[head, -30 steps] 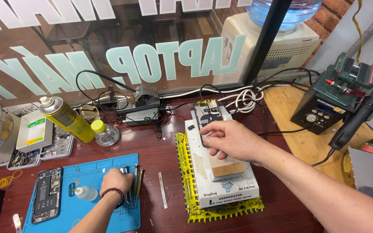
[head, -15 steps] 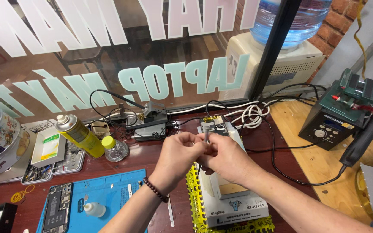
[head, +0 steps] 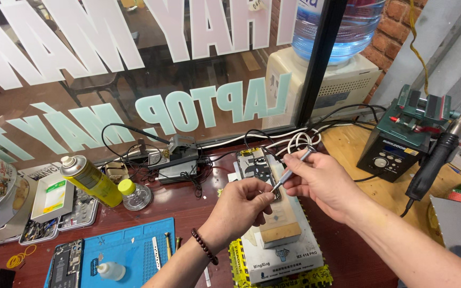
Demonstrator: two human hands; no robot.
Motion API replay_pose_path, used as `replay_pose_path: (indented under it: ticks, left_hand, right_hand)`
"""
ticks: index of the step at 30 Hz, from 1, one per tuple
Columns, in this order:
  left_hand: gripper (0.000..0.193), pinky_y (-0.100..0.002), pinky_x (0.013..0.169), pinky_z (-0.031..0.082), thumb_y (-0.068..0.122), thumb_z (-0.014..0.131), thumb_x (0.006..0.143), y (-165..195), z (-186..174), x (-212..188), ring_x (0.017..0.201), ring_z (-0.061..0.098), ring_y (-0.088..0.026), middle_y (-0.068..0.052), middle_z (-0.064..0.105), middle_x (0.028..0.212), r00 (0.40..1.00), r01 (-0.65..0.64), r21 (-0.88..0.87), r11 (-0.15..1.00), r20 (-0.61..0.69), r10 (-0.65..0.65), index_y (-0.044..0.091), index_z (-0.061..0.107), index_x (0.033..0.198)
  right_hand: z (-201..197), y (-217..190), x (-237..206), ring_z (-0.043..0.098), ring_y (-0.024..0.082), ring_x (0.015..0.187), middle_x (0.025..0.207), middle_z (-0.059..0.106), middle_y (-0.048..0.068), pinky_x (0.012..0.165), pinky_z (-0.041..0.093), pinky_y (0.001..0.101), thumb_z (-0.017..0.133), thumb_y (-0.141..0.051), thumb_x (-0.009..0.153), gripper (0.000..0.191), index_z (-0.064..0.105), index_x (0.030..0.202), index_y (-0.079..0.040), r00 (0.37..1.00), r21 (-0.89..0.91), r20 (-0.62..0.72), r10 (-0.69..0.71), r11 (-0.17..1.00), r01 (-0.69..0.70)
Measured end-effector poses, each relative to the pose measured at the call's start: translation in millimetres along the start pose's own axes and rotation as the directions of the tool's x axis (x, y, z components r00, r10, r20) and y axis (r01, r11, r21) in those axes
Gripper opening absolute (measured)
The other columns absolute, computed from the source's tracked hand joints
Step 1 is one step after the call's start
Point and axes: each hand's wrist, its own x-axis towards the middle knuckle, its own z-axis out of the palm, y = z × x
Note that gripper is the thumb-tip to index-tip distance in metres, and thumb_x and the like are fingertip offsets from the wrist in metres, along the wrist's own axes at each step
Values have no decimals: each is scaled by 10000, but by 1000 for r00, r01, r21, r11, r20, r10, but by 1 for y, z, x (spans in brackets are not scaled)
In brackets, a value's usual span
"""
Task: The person repairs a disassembled smartphone held in a bench fixture. They use a screwdriver to work on the phone frame, pick at components with tweezers, brush debris from the assembly, and reposition the phone mid-frame while continuing to work on its internal parts.
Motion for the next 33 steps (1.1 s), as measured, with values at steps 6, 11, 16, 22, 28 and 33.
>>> replay_pose_path:
  ticks: [6, 11, 16, 22, 28, 33]
  left_hand:
    - [241, -249, 455, 485, 216, 675, 979, 0, 8, -1, 500, 593, -94, -41, 658, 654, 999, 42, -8, 999, -34, -43, -5, 653, 885]
    - [221, -243, 471, 515, 199, 692, 962, -15, 13, -7, 529, 622, -81, -30, 667, 661, 999, 18, 0, 1000, -34, -18, 27, 621, 843]
    - [226, -238, 478, 520, 193, 696, 966, -27, 12, -8, 544, 625, -76, -27, 663, 661, 999, -40, -25, 999, -19, 40, 30, 613, 834]
    - [220, -240, 479, 527, 198, 706, 954, -36, 9, -3, 547, 631, -78, -28, 671, 661, 999, -14, -24, 1000, -31, 14, 29, 629, 837]
    - [171, -286, 578, 567, 173, 768, 870, -38, 5, 7, 634, 677, -124, -36, 712, 719, 982, -58, 204, 977, -162, 92, 18, 697, 856]
    - [243, -366, 741, 592, 158, 792, 760, -32, 6, 10, 789, 752, -265, -120, 742, 854, 941, -84, 561, 823, -228, 251, 32, 749, 964]
  right_hand:
    - [-8, -7, -7, 703, 241, 791, 922, 726, 130, 722, 594, 383, 677, -106, 866, 456, 525, 1293, -56, 991, -122, -130, -15, 993, 0]
    - [-15, -9, -12, 722, 255, 815, 1012, 711, 150, 729, 629, 376, 659, -149, 910, 336, 554, 1199, -14, 993, 0, -28, 112, 994, -112]
    - [-17, -12, -9, 730, 275, 840, 1030, 710, 171, 716, 610, 392, 642, -202, 917, 305, 615, 1171, -35, 947, -108, -91, 307, 943, -316]
    - [-13, -13, -6, 737, 252, 840, 1024, 721, 144, 718, 633, 384, 670, -149, 907, 334, 632, 1218, -32, 946, -165, -68, 316, 932, -323]
    - [-4, -20, -4, 767, 215, 805, 936, 733, 129, 724, 642, 350, 684, -61, 877, 282, 646, 1155, -26, 993, -520, -120, 24, 850, -83]
    - [-4, -27, -7, 750, 210, 763, 915, 788, 47, 714, 587, 349, 712, -85, 793, 279, 708, 1073, -92, 947, -925, -9, -321, 363, 115]
